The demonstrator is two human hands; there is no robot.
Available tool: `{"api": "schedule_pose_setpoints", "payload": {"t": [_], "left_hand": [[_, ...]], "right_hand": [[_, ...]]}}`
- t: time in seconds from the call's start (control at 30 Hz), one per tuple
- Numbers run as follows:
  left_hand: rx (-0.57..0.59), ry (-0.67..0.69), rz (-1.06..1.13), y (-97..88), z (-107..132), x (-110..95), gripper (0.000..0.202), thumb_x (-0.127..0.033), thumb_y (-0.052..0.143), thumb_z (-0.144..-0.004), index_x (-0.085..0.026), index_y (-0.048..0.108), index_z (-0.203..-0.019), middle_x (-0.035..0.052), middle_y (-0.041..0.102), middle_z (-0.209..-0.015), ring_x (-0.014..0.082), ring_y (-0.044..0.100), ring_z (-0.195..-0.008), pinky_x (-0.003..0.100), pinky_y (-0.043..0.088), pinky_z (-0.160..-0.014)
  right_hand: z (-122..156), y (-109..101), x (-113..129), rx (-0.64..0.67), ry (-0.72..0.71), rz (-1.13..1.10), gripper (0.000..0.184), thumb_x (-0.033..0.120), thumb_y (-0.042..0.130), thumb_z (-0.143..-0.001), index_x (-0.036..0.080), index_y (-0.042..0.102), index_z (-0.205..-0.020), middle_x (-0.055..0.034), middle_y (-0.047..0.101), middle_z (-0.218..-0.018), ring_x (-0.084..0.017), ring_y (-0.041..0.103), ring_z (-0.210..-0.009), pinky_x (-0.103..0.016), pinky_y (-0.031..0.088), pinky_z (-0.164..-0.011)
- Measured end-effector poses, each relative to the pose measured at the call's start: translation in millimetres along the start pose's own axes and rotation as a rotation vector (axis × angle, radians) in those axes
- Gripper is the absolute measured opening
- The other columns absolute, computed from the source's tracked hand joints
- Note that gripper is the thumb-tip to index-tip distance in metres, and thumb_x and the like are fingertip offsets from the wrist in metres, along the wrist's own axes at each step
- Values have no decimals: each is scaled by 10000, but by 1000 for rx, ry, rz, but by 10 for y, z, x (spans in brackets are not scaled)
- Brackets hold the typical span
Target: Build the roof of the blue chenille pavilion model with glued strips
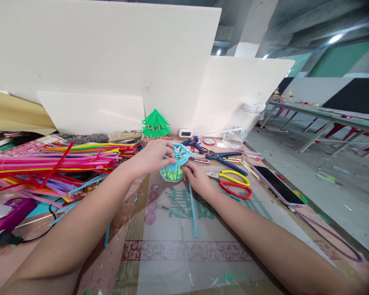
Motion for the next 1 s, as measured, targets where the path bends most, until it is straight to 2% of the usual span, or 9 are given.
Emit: {"api": "schedule_pose_setpoints", "payload": {"t": [0.27,0.4,0.63,0.77,1.0], "left_hand": [[-30,-15,-27,43,-23,35,248,-351,572,-871,-181,743,-812,73,685,-1072,248,598,-1038,374,430,-896],[-47,-58,-17,5,-16,47,268,-338,530,-899,-185,747,-861,84,675,-1109,249,590,-1072,391,419,-930],[-29,-52,32,-30,29,-1,282,-489,654,-803,-250,754,-915,79,617,-1227,289,499,-1214,445,369,-1007],[-29,-75,14,2,13,12,267,-441,595,-859,-234,760,-898,74,629,-1223,281,527,-1180,444,378,-1004],[-20,-18,28,47,-20,-58,237,-365,581,-873,-208,756,-836,67,672,-1150,246,602,-1068,385,439,-927]], "right_hand": [[-4,10,-16,3,1,3,267,300,415,-936,221,476,-689,21,580,-612,-154,546,-613,-263,346,-611],[-4,16,-28,9,3,7,275,315,411,-941,222,481,-692,22,582,-611,-153,545,-608,-265,349,-614],[-2,15,-5,8,-1,4,264,304,411,-937,222,478,-695,21,581,-616,-154,547,-613,-266,349,-610],[-8,11,-13,1,-3,7,258,296,416,-933,222,472,-692,21,573,-611,-155,538,-608,-267,343,-607],[-6,8,-7,4,-10,3,274,306,414,-935,223,472,-680,22,572,-604,-155,538,-604,-268,348,-611]]}}
Point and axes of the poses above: each hand's wrist, its own z-axis away from the middle knuckle, its own y-axis out of the palm, x = y × z, the point moved 10 cm from there along -z, towards the middle knuckle
